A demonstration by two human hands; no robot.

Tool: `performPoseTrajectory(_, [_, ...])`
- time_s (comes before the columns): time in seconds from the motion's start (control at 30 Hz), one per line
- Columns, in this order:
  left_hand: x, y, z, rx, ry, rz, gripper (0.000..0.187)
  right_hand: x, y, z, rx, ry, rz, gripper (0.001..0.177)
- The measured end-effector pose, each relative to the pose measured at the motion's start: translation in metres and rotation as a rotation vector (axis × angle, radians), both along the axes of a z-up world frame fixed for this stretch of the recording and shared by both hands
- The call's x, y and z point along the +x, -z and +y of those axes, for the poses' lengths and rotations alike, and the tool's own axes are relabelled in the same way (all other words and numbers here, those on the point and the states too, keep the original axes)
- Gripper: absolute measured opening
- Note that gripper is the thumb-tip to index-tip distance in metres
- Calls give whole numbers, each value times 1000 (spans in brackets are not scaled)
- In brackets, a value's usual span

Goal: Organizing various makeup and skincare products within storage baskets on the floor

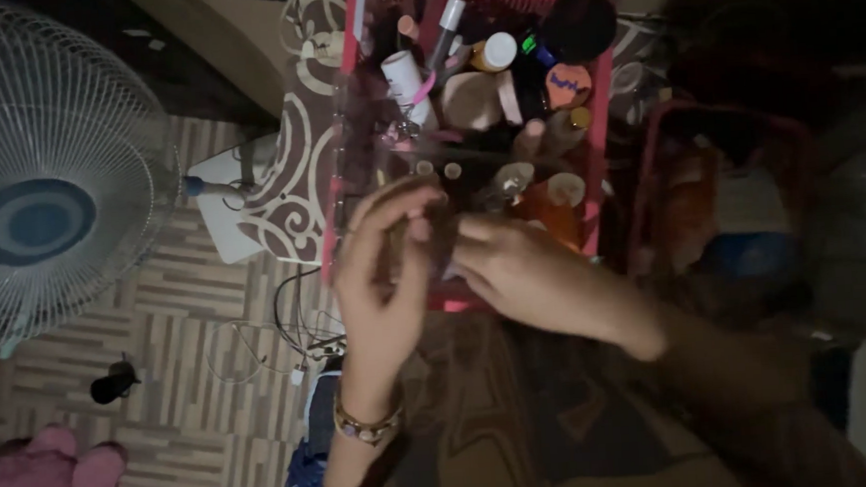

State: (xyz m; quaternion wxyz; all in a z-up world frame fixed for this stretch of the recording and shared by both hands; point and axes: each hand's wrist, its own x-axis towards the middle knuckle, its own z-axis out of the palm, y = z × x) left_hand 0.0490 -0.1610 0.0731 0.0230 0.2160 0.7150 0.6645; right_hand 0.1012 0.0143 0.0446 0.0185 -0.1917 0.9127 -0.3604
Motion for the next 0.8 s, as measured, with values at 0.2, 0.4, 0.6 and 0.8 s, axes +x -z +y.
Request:
performPoseTrajectory(0.2, [-12,27,-27,50,-60,-170,19,10,15,-38,134,90,190,34])
performPoseTrajectory(0.4, [-23,43,-34,66,2,-146,18,3,60,-55,262,119,152,20])
performPoseTrajectory(0.6, [-30,50,-28,-4,28,-48,18,-8,106,-66,387,103,197,10])
performPoseTrajectory(0.8, [-24,70,-27,98,17,-135,20,-9,63,-69,212,92,64,15])
